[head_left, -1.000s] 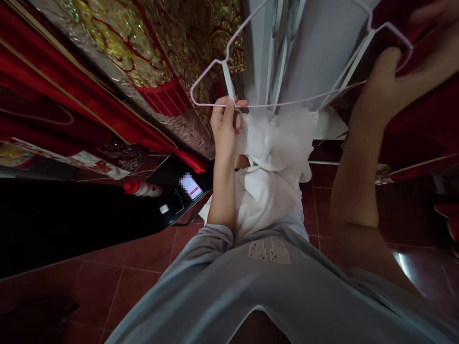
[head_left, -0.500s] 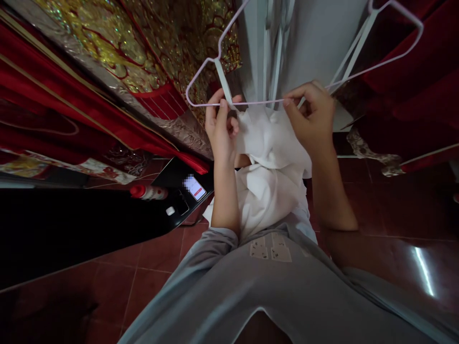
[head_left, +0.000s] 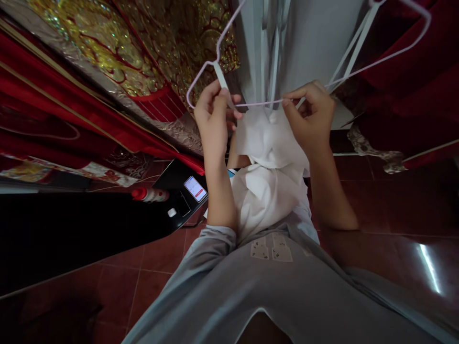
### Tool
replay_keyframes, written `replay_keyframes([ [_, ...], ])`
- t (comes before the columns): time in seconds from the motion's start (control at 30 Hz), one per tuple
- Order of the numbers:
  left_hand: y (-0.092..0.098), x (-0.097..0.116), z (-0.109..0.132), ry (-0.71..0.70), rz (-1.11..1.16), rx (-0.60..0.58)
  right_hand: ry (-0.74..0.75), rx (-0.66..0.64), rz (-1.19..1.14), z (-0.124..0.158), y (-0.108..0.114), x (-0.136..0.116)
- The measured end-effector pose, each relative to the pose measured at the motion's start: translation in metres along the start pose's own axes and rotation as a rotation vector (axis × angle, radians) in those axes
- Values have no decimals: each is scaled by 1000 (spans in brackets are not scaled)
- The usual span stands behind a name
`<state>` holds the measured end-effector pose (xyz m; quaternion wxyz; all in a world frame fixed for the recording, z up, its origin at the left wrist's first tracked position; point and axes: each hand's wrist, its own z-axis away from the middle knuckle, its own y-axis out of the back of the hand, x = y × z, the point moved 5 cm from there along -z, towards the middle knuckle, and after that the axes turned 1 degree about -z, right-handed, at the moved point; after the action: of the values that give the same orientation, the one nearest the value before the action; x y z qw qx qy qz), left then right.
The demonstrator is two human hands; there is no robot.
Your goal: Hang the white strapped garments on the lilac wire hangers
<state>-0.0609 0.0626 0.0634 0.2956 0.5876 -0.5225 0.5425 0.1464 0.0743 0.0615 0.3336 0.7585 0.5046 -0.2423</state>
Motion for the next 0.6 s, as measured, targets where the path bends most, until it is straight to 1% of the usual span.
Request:
replay_keyframes([
  [0.07,1,7,-4,15,30,11,13,-13,-19,-1,1,0],
  [0.1,2,12,-5,25,71,-21,18,-21,-20,-1,1,0],
  [0.17,1,26,-9,76,188,-147,17,-26,3,-3,2,3],
  [0.2,1,33,-10,124,277,-223,14,-27,19,-3,2,4],
  [0.23,3,42,-12,159,318,-272,10,-34,34,-4,2,5],
  [0.3,9,61,-15,159,368,-327,8,-52,45,-4,0,5],
  [0.37,17,75,-18,136,367,-331,13,-71,37,-4,-2,4],
  [0.43,28,82,-21,108,342,-287,28,-72,26,-3,-3,4],
  [0.47,36,82,-22,93,330,-240,34,-71,24,-3,-3,4],
  [0.53,54,78,-24,67,322,-105,38,-58,22,-4,-3,6],
  [0.6,72,67,-23,68,311,48,34,-36,23,-4,-1,8],
])
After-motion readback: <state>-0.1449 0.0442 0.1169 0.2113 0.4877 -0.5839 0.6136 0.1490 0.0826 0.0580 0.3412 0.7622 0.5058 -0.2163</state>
